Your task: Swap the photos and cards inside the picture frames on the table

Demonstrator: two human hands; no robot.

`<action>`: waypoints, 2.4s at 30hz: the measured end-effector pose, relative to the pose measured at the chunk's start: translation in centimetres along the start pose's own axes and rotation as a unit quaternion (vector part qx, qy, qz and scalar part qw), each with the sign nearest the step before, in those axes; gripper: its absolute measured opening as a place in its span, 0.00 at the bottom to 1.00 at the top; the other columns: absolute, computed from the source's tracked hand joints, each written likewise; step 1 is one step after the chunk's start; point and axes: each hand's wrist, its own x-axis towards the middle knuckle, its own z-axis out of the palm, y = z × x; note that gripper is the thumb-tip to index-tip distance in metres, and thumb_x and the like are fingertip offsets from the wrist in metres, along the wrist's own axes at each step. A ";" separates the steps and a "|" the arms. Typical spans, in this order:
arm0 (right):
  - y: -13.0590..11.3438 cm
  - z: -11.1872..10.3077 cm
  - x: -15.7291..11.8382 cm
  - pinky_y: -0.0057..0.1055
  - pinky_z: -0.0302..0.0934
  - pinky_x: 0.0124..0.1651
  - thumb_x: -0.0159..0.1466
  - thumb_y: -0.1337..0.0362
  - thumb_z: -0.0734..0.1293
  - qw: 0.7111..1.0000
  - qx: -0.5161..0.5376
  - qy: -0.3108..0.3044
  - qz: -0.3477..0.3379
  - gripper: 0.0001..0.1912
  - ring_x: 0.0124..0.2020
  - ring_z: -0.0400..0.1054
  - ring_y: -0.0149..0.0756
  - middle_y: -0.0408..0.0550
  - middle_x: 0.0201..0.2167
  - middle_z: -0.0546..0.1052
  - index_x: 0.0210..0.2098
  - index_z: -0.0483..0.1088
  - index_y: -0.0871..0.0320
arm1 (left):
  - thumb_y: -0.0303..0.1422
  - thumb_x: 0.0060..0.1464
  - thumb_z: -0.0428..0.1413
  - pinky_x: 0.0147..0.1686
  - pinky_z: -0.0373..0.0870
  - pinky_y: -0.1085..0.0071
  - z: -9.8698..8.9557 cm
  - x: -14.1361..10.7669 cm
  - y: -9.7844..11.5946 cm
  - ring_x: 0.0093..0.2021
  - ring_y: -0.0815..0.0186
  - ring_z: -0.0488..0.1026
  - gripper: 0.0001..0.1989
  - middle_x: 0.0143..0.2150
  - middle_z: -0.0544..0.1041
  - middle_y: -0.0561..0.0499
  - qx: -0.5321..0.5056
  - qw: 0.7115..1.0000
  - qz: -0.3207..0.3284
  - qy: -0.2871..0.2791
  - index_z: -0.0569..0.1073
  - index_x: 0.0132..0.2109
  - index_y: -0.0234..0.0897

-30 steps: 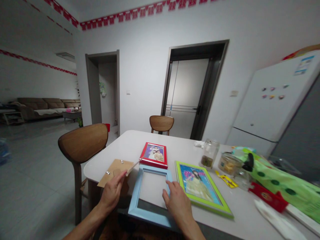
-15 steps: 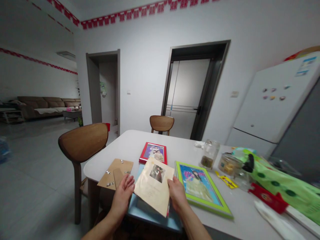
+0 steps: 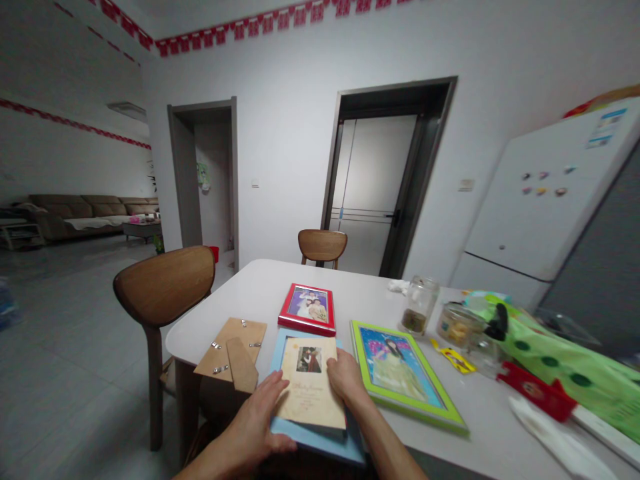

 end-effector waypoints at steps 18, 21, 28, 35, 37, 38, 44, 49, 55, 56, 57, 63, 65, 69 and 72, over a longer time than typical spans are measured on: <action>-1.4 0.1 -2.6 0.35 0.56 0.33 0.55 0.57 0.56 0.959 -0.275 0.065 -0.017 0.20 0.35 0.66 0.45 0.56 0.34 0.69 0.42 0.64 0.62 | 0.31 0.38 0.59 0.55 0.50 0.63 -3.6 -1.6 -1.8 0.58 0.60 0.52 0.33 0.59 0.55 0.43 -0.006 0.998 0.027 0.059 0.59 0.54 0.36; -2.6 1.0 -2.8 0.34 0.55 0.38 0.56 0.59 0.55 0.966 -0.227 0.091 -0.080 0.23 0.40 0.64 0.42 0.56 0.38 0.68 0.49 0.59 0.62 | 0.27 0.37 0.57 0.56 0.48 0.60 -6.3 -2.4 -5.4 0.58 0.59 0.50 0.33 0.59 0.55 0.45 0.036 0.992 -0.024 0.121 0.59 0.54 0.39; -10.2 7.2 -4.9 0.35 0.52 0.44 0.55 0.54 0.58 0.963 -0.112 -0.037 -0.242 0.22 0.42 0.61 0.42 0.53 0.38 0.70 0.46 0.64 0.58 | 0.25 0.42 0.54 0.53 0.54 0.63 -7.9 -2.0 -11.0 0.54 0.60 0.60 0.22 0.52 0.65 0.44 0.134 0.970 -0.110 0.171 0.65 0.48 0.35; -11.9 8.1 -4.9 0.31 0.54 0.42 0.52 0.65 0.60 0.968 -0.064 -0.031 -0.240 0.20 0.40 0.62 0.38 0.51 0.37 0.68 0.45 0.63 0.58 | 0.27 0.42 0.57 0.51 0.58 0.65 -7.4 -1.8 -10.4 0.52 0.60 0.62 0.23 0.52 0.66 0.43 0.121 0.973 -0.066 0.184 0.65 0.49 0.34; -11.4 6.3 -5.1 0.29 0.55 0.43 0.53 0.66 0.60 0.964 -0.026 -0.021 -0.264 0.19 0.39 0.61 0.35 0.50 0.37 0.67 0.45 0.63 0.58 | 0.29 0.43 0.57 0.52 0.57 0.64 -7.4 -1.9 -9.5 0.54 0.59 0.60 0.23 0.54 0.63 0.42 0.122 0.972 -0.028 0.199 0.64 0.49 0.35; -11.1 5.1 -5.3 0.29 0.55 0.43 0.53 0.66 0.59 0.962 -0.009 -0.015 -0.274 0.18 0.39 0.61 0.35 0.50 0.37 0.66 0.43 0.65 0.57 | 0.30 0.44 0.57 0.53 0.57 0.63 -7.3 -1.9 -8.8 0.55 0.59 0.58 0.24 0.55 0.61 0.42 0.125 0.970 -0.004 0.209 0.64 0.50 0.36; -6.5 -1.7 -7.1 0.32 0.57 0.45 0.53 0.60 0.59 0.973 0.002 -0.013 -0.232 0.17 0.40 0.62 0.37 0.51 0.38 0.67 0.40 0.68 0.57 | 0.32 0.44 0.58 0.54 0.56 0.60 -4.7 -0.7 -2.2 0.55 0.57 0.56 0.27 0.55 0.61 0.39 0.128 0.974 0.079 0.168 0.61 0.52 0.33; -1.5 -3.7 -7.9 0.33 0.59 0.43 0.50 0.58 0.59 0.988 -0.033 -0.014 -0.151 0.18 0.40 0.64 0.40 0.53 0.38 0.69 0.37 0.71 0.57 | 0.35 0.42 0.60 0.52 0.58 0.61 -1.3 0.3 1.2 0.53 0.55 0.60 0.27 0.53 0.64 0.39 0.108 0.989 0.070 0.076 0.63 0.51 0.33; 0.6 -2.4 -7.9 0.33 0.57 0.45 0.51 0.59 0.59 0.987 -0.050 -0.013 -0.154 0.17 0.41 0.64 0.40 0.53 0.38 0.70 0.37 0.72 0.56 | 0.33 0.45 0.58 0.51 0.58 0.62 -0.3 0.7 1.4 0.50 0.57 0.63 0.21 0.50 0.67 0.43 0.099 0.993 0.056 0.042 0.65 0.47 0.36; 0.8 -1.9 -7.8 0.33 0.57 0.45 0.51 0.59 0.59 0.985 -0.056 -0.009 -0.162 0.17 0.40 0.64 0.40 0.52 0.37 0.70 0.37 0.71 0.56 | 0.33 0.46 0.57 0.51 0.58 0.63 -0.4 0.7 1.3 0.50 0.58 0.63 0.18 0.49 0.68 0.44 0.096 0.993 0.058 0.041 0.66 0.46 0.36; 1.0 -1.5 -7.8 0.33 0.56 0.45 0.52 0.59 0.59 0.983 -0.063 -0.003 -0.170 0.16 0.40 0.64 0.39 0.52 0.37 0.70 0.37 0.71 0.56 | 0.33 0.46 0.56 0.51 0.57 0.63 -0.5 0.6 1.1 0.50 0.59 0.63 0.17 0.49 0.68 0.45 0.093 0.993 0.063 0.037 0.66 0.45 0.36; 1.7 -0.2 -7.9 0.36 0.55 0.45 0.53 0.61 0.59 0.970 -0.132 0.039 -0.201 0.16 0.40 0.62 0.40 0.53 0.37 0.69 0.39 0.70 0.56 | 0.41 0.40 0.59 0.55 0.46 0.58 -0.9 -0.3 0.3 0.56 0.56 0.55 0.25 0.55 0.61 0.43 0.085 0.993 0.086 -0.007 0.65 0.45 0.36; 1.2 -0.5 -8.3 0.37 0.54 0.45 0.54 0.61 0.58 0.965 -0.154 0.030 -0.211 0.16 0.41 0.61 0.41 0.53 0.38 0.69 0.39 0.70 0.55 | 0.38 0.41 0.60 0.55 0.45 0.59 -1.0 -0.4 0.0 0.56 0.58 0.54 0.21 0.55 0.61 0.44 0.085 0.993 0.084 -0.016 0.66 0.43 0.37; -0.6 -1.0 -9.1 0.39 0.51 0.46 0.56 0.60 0.57 0.949 -0.169 -0.011 -0.265 0.15 0.45 0.58 0.41 0.50 0.45 0.66 0.42 0.68 0.49 | 0.36 0.41 0.59 0.55 0.45 0.59 -1.3 -0.3 -0.3 0.56 0.59 0.54 0.18 0.54 0.62 0.45 0.081 0.994 0.074 -0.030 0.66 0.40 0.37; -1.4 -0.9 -9.4 0.41 0.50 0.47 0.57 0.59 0.57 0.939 -0.162 -0.056 -0.298 0.15 0.47 0.57 0.41 0.47 0.47 0.65 0.44 0.66 0.45 | 0.36 0.41 0.59 0.54 0.48 0.61 -1.7 -0.1 -0.3 0.55 0.59 0.56 0.17 0.53 0.63 0.45 0.073 0.994 0.076 -0.025 0.66 0.39 0.37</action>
